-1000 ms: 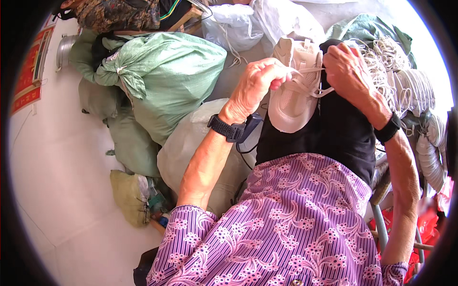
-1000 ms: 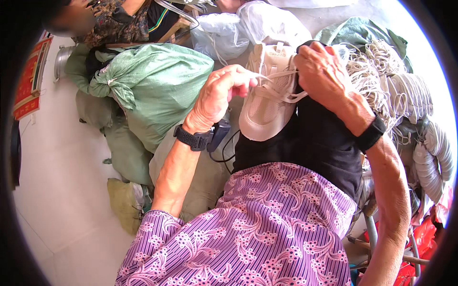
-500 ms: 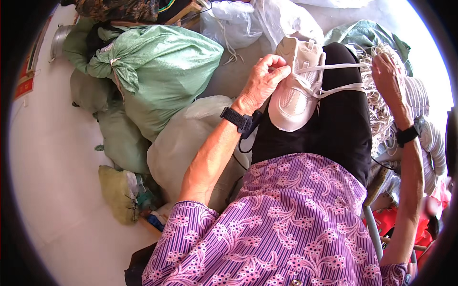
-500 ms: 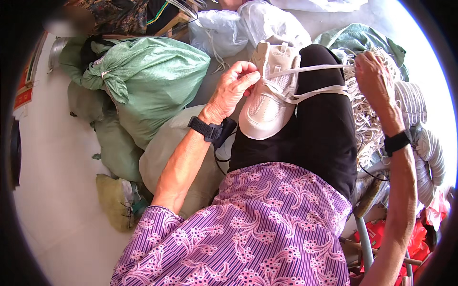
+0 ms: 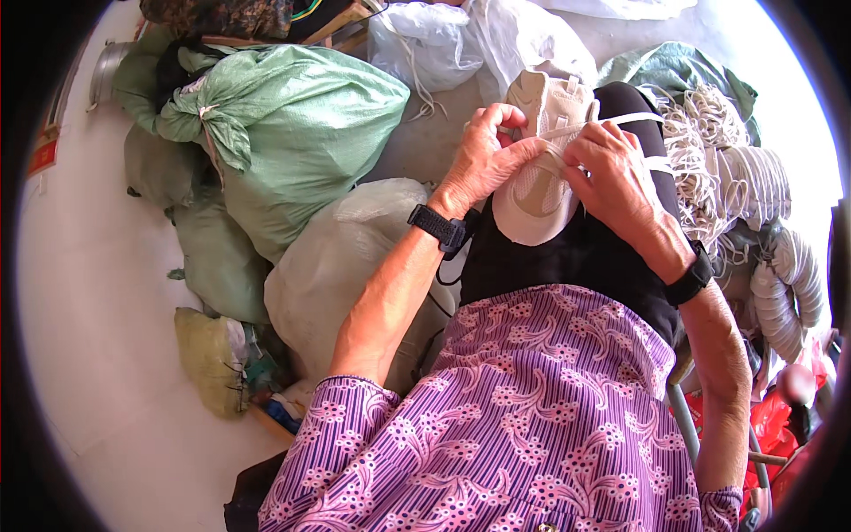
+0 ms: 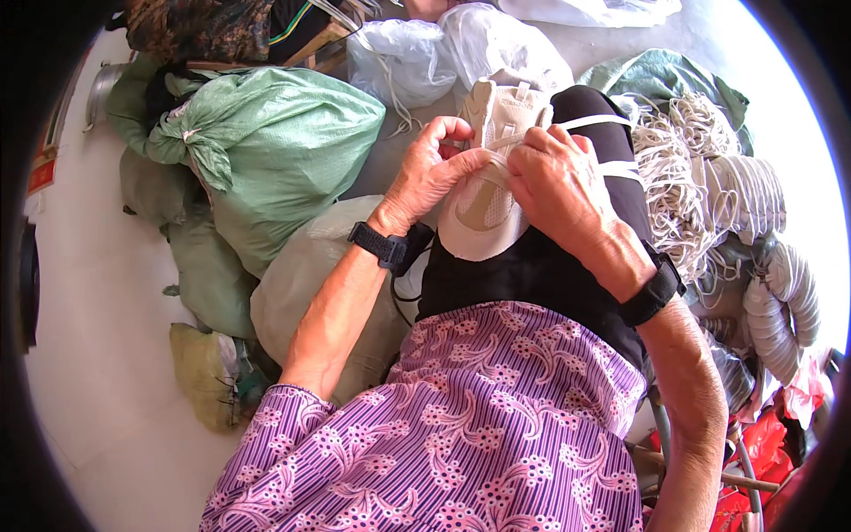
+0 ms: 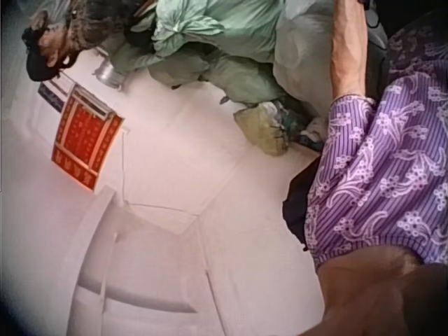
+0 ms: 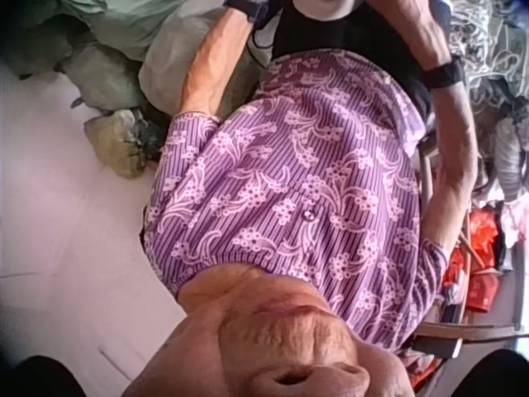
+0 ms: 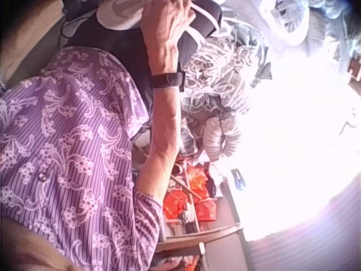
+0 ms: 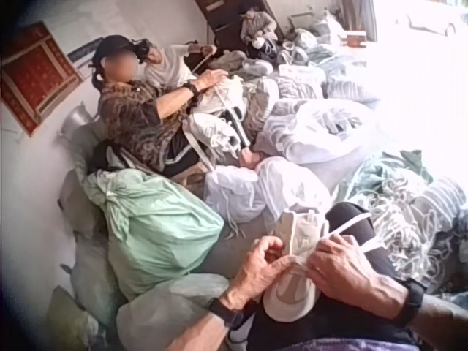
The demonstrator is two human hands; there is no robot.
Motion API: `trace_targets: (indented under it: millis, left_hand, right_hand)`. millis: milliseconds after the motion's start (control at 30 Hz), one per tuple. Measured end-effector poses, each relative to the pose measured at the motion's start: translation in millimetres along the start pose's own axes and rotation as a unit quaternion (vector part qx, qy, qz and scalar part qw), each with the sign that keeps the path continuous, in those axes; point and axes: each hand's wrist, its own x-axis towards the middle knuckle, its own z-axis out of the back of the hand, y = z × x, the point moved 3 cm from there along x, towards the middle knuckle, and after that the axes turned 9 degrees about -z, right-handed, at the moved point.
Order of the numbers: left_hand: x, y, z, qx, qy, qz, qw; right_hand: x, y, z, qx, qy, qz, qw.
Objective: Lacing a white sneaker by hand in a production or workshop setting.
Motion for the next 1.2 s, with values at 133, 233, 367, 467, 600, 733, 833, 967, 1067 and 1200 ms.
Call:
trace_targets:
  millis: [133,233,367,467,600,733,833,967,1067,1200]
  left_hand:
    - [0.5,-4.1,0.5,0.005,-0.005,0.002,1.0]
    - [0.7,-10.7,-2.3,-0.005,-0.009,0.006,1.0]
    - [1.8,-11.5,-0.4,-0.022,-0.014,0.005,1.0]
    - [3.1,-31.1,4.9,0.092,-0.055,-0.085,0.991]
    - [9.2,-61.3,-9.8,0.059,0.056,-0.065,0.995]
    - [15.1,-64.2,-21.1,0.102,0.112,-0.05,0.987]
    - [23.1,-63.1,-24.7,0.112,0.181,-0.021,0.977]
    - [33.4,-71.4,-32.6,0.082,0.286,0.041,0.954]
    - [38.9,-72.8,-34.5,0.074,0.322,0.124,0.936]
    - [43.2,-70.1,-37.6,0.083,0.331,0.161,0.926]
  right_hand:
    - [8.5,-0.3,2.9,-0.065,0.009,0.004,0.998]
    - [8.6,-3.5,14.3,-0.093,0.006,-0.004,0.996]
    - [4.1,-6.9,9.6,-0.073,0.01,-0.014,0.997]
    - [3.0,-10.1,9.7,-0.035,0.023,-0.023,0.999]
    - [-0.2,-12.5,15.0,0.011,0.041,-0.021,0.999]
    - [-8.5,-20.8,23.6,-0.001,0.039,-0.019,0.999]
    - [-11.3,-20.6,20.6,0.003,0.028,0.008,1.0]
    - [-12.5,-18.3,13.4,0.0,0.021,0.029,0.999]
    - [-13.1,-18.4,9.4,0.001,0.008,0.038,0.999]
    - [-12.3,-22.9,5.5,-0.007,-0.012,0.029,0.999]
